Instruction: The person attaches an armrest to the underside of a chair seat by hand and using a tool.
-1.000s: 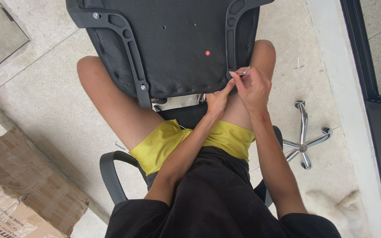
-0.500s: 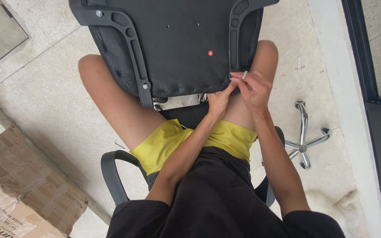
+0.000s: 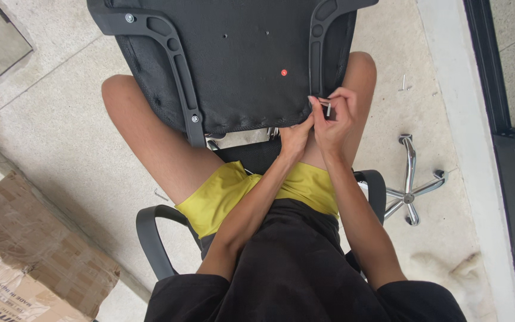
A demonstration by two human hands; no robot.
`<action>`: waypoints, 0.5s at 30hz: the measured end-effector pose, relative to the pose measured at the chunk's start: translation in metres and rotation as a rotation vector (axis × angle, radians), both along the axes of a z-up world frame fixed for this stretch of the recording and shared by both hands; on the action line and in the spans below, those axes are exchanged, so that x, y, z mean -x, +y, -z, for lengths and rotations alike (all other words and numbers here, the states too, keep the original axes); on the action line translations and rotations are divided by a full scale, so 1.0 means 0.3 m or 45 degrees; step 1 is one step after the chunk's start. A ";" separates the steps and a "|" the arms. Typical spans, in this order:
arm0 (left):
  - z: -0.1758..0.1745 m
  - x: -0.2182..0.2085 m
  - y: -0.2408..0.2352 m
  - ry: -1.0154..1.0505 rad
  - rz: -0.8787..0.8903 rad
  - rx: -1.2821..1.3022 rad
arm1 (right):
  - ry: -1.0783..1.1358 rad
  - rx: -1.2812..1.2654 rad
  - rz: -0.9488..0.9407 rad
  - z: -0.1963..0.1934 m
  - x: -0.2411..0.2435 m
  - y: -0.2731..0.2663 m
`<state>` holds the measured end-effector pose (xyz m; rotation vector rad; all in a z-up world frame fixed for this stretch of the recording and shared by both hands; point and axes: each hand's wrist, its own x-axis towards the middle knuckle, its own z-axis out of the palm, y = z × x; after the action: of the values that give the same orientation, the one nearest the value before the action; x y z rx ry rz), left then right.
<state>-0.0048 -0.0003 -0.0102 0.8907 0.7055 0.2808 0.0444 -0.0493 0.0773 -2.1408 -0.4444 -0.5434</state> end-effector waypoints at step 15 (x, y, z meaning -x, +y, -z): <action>-0.004 -0.005 -0.016 0.099 0.044 0.003 | 0.411 -0.002 -0.414 -0.160 -0.021 -0.090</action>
<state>-0.0033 -0.0050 -0.0089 0.9149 0.7615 0.2152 0.0508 -0.0763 0.1254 -2.0497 -0.5914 -0.0134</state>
